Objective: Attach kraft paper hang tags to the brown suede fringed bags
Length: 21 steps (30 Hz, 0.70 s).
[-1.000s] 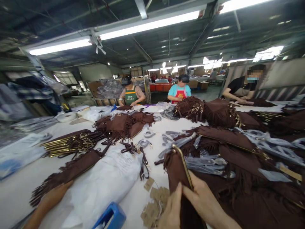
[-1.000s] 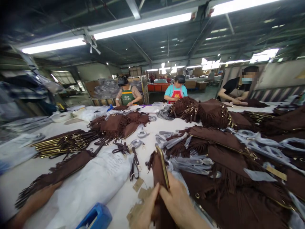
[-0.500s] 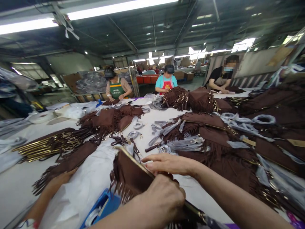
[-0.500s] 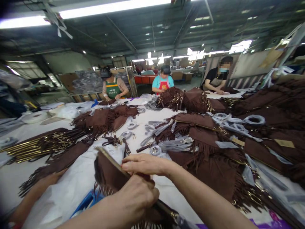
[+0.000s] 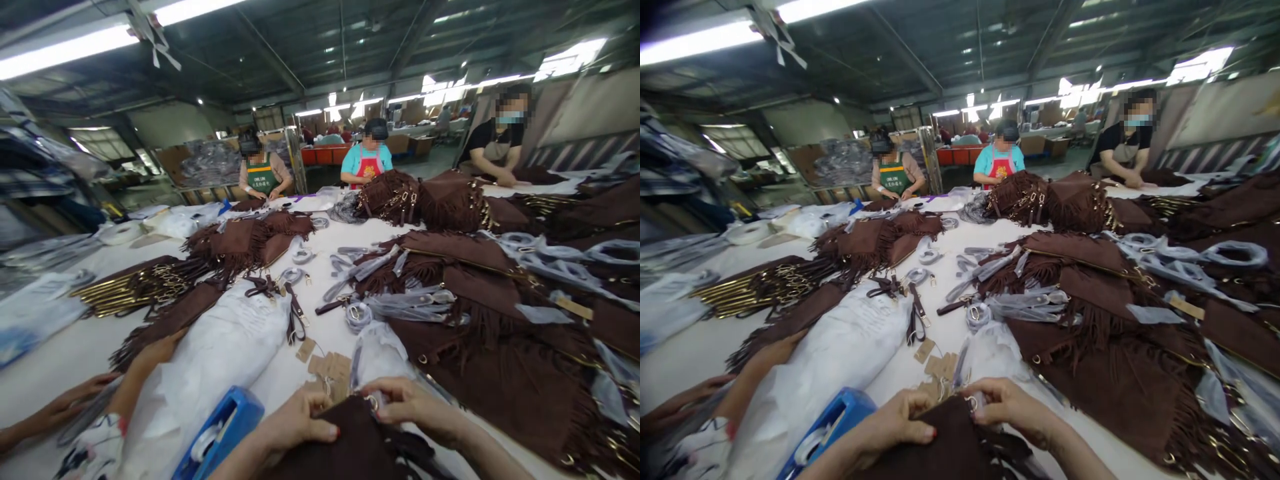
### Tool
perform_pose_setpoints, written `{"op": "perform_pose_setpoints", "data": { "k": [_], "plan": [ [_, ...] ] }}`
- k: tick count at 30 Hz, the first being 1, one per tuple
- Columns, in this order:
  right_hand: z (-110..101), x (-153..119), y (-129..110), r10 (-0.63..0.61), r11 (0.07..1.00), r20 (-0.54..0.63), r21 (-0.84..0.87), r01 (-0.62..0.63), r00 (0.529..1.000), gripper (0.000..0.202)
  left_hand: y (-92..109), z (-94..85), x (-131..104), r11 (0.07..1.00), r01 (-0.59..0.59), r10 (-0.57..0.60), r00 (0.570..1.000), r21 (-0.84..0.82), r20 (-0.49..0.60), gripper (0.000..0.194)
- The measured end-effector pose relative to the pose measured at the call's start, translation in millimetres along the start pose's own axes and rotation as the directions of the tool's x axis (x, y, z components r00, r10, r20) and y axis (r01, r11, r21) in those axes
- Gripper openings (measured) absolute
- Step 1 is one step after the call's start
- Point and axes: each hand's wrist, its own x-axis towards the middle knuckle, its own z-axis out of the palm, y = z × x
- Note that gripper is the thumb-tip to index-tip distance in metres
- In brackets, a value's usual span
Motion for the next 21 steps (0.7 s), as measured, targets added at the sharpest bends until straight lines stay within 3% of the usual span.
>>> {"op": "perform_pose_setpoints", "data": {
  "k": [4,10,14,16,19,21],
  "plan": [
    [10.2,28.8,29.9,-0.034,0.999,-0.014,0.008,0.034,0.999,0.030,-15.0,-11.3,7.7,0.999,0.033,-0.035,0.999,0.042,0.029,0.047],
    [11.6,48.8,19.0,-0.033,0.991,0.107,0.133,0.019,0.994,0.041,-2.3,-29.9,3.9,0.996,-0.029,0.035,0.997,0.089,-0.063,0.041],
    [13.9,54.1,20.7,-0.028,0.999,0.081,-0.029,0.031,0.996,0.034,-6.4,-32.6,-1.9,0.980,-0.017,0.045,0.990,0.198,-0.134,0.033],
    [18.2,51.3,31.8,-0.016,0.986,0.109,-0.163,0.034,0.994,0.036,-24.0,-27.5,-3.6,0.980,0.027,0.001,0.990,0.195,-0.139,0.031],
    [28.1,42.6,59.2,0.048,0.944,0.069,-0.329,-0.023,0.996,0.035,-67.7,-17.1,-3.0,0.978,0.104,-0.082,0.989,0.182,-0.126,0.032],
    [34.4,36.7,79.1,0.078,0.902,-0.007,-0.426,-0.073,0.997,0.035,-99.2,-12.4,-2.1,0.931,0.170,-0.096,0.968,0.323,-0.233,0.032]
  ]
}}
